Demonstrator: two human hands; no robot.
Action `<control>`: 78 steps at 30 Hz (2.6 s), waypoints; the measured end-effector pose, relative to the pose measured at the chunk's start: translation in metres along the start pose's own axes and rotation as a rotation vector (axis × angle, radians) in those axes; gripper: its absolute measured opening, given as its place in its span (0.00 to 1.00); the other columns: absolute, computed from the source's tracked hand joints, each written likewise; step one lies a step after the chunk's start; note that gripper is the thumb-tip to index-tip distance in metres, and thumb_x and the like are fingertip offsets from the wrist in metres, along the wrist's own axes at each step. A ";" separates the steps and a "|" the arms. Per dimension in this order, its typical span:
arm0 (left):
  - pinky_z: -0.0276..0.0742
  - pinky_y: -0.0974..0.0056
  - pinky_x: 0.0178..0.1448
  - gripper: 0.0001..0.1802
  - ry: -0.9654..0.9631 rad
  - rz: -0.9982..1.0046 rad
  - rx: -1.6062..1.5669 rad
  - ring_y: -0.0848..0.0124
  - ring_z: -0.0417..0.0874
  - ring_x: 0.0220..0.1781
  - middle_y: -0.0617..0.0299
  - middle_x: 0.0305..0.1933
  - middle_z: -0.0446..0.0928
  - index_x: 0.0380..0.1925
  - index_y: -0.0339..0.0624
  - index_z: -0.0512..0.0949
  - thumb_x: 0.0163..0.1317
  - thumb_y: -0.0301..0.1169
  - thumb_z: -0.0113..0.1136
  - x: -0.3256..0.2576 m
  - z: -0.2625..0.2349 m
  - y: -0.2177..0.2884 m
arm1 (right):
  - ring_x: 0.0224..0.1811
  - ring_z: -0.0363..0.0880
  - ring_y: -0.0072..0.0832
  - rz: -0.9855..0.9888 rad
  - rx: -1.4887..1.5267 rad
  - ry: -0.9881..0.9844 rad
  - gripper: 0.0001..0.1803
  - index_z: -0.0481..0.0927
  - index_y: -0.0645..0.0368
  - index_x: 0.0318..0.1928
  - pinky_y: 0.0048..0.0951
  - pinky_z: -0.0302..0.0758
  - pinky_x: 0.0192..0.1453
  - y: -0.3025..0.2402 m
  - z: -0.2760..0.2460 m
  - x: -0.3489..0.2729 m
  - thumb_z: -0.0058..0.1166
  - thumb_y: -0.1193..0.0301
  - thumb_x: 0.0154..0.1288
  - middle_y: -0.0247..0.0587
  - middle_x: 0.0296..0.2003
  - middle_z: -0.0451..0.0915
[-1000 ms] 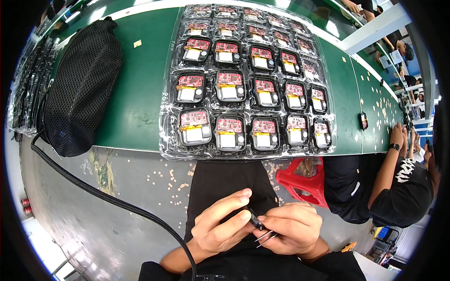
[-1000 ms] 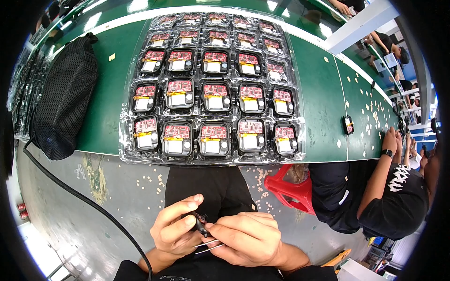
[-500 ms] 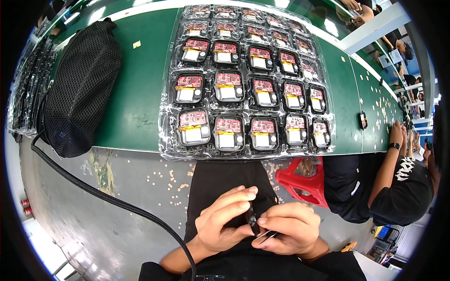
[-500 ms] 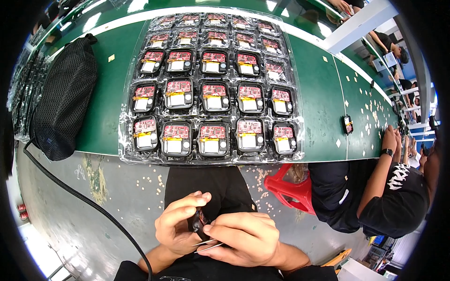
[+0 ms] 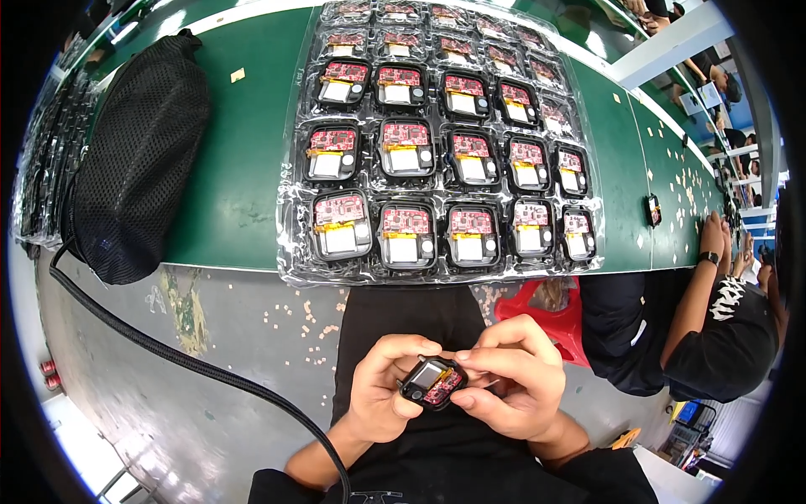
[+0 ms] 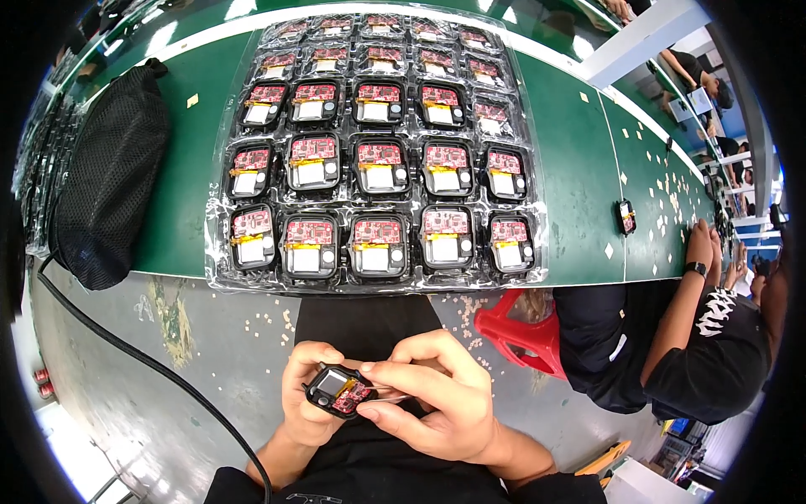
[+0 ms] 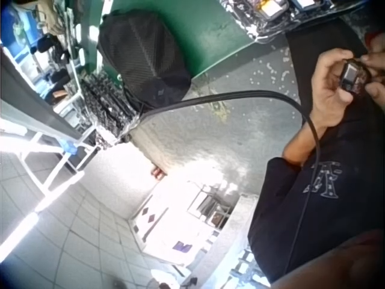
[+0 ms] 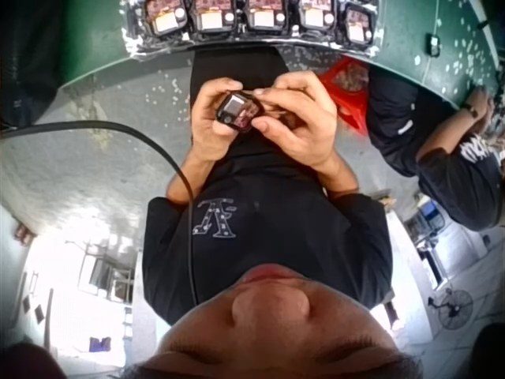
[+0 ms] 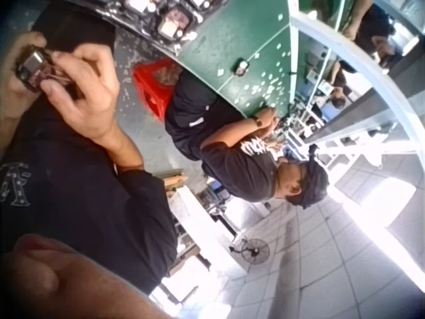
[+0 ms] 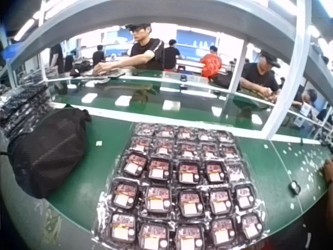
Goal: The recorder uses tweezers to pick up small electronic components or cartridges and places them into designated slots in a plastic packaging tray on a factory assembly line.
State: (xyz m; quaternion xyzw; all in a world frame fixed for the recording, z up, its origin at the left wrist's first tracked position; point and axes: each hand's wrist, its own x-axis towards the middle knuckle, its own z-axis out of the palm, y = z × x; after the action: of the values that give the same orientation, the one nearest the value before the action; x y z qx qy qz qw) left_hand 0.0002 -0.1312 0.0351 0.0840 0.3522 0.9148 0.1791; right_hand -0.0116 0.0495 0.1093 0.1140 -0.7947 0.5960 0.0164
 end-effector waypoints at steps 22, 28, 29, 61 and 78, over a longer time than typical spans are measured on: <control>0.78 0.64 0.58 0.41 0.134 -0.114 -0.118 0.69 0.81 0.57 0.57 0.55 0.75 0.61 0.36 0.66 0.59 0.53 0.72 -0.007 0.006 -0.009 | 0.34 0.82 0.23 0.023 0.038 -0.022 0.20 0.86 0.67 0.48 0.22 0.80 0.33 0.005 0.001 -0.002 0.75 0.73 0.56 0.44 0.42 0.75; 0.78 0.64 0.59 0.42 0.141 -0.093 -0.117 0.68 0.81 0.57 0.56 0.54 0.76 0.61 0.35 0.66 0.59 0.55 0.70 -0.004 0.006 -0.010 | 0.33 0.80 0.22 0.022 0.055 -0.018 0.21 0.85 0.67 0.49 0.22 0.78 0.32 0.007 0.001 -0.001 0.75 0.73 0.55 0.43 0.41 0.75; 0.78 0.64 0.59 0.42 0.129 -0.098 -0.126 0.67 0.81 0.57 0.55 0.54 0.76 0.61 0.35 0.66 0.59 0.55 0.70 -0.004 0.006 -0.009 | 0.33 0.80 0.22 0.022 0.056 -0.016 0.21 0.85 0.67 0.49 0.22 0.78 0.32 0.007 0.001 -0.001 0.75 0.73 0.55 0.43 0.41 0.75; 0.78 0.65 0.55 0.43 0.188 -0.105 -0.072 0.69 0.82 0.54 0.56 0.53 0.77 0.61 0.35 0.67 0.58 0.56 0.71 -0.004 0.005 -0.011 | 0.33 0.81 0.23 0.036 0.068 -0.016 0.20 0.86 0.66 0.48 0.23 0.79 0.33 0.015 0.002 0.001 0.75 0.74 0.55 0.42 0.41 0.77; 0.75 0.60 0.64 0.47 -0.197 -0.290 -0.114 0.62 0.82 0.60 0.47 0.56 0.81 0.67 0.34 0.59 0.55 0.44 0.75 0.010 0.008 0.002 | 0.28 0.85 0.27 -0.057 0.021 -0.147 0.15 0.88 0.62 0.42 0.26 0.80 0.30 -0.003 -0.027 0.006 0.74 0.77 0.52 0.41 0.36 0.86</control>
State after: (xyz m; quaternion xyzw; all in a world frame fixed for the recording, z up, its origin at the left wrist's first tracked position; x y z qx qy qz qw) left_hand -0.0068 -0.1237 0.0428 0.1114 0.2888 0.8852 0.3471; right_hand -0.0193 0.0730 0.1210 0.1802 -0.7839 0.5936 -0.0261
